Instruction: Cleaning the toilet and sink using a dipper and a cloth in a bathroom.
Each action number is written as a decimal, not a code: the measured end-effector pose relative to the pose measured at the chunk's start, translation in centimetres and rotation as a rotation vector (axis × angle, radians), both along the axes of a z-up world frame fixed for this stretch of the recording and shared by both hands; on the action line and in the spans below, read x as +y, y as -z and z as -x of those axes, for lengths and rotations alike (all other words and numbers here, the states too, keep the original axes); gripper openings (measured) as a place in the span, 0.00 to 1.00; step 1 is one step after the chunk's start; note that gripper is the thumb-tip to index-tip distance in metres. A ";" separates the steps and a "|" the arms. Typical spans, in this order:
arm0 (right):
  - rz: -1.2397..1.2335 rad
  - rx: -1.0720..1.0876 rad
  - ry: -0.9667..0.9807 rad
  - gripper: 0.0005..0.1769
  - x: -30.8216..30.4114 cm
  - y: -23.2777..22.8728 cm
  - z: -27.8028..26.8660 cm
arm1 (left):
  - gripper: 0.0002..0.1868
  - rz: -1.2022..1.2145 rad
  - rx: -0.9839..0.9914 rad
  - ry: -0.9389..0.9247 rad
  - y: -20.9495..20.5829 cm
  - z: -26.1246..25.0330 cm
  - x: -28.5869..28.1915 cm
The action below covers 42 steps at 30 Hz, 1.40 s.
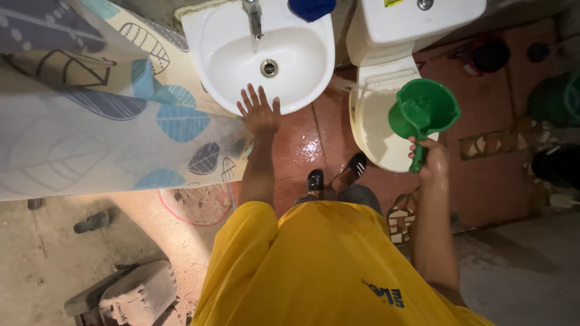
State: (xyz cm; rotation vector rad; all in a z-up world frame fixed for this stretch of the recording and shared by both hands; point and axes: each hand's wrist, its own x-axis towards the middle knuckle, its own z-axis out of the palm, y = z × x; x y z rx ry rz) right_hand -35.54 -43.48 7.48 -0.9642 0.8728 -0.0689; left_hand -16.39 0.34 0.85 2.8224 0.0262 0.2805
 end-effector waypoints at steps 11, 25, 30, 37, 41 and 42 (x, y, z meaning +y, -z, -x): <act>0.420 0.268 -0.039 0.06 0.4 2.3 7.8 | 0.37 0.038 0.022 0.087 0.0 -0.2 0.6; 1.373 0.266 -0.977 0.16 1.9 7.3 16.0 | 0.34 0.034 0.039 0.124 0.6 -0.2 1.1; 1.369 0.240 -0.886 0.20 -2.0 28.0 25.6 | 0.35 0.009 0.099 0.101 0.5 -1.0 1.1; 1.274 0.723 -0.983 0.34 3.9 8.5 15.5 | 0.38 -0.058 0.317 0.069 -0.6 -0.8 1.0; 1.401 0.234 -0.717 0.20 3.5 7.8 9.9 | 0.39 -0.082 0.429 0.062 -2.4 -0.9 0.8; 1.423 -0.127 -0.551 0.22 4.5 5.2 7.8 | 0.39 -0.076 0.459 0.063 -2.6 -0.9 0.7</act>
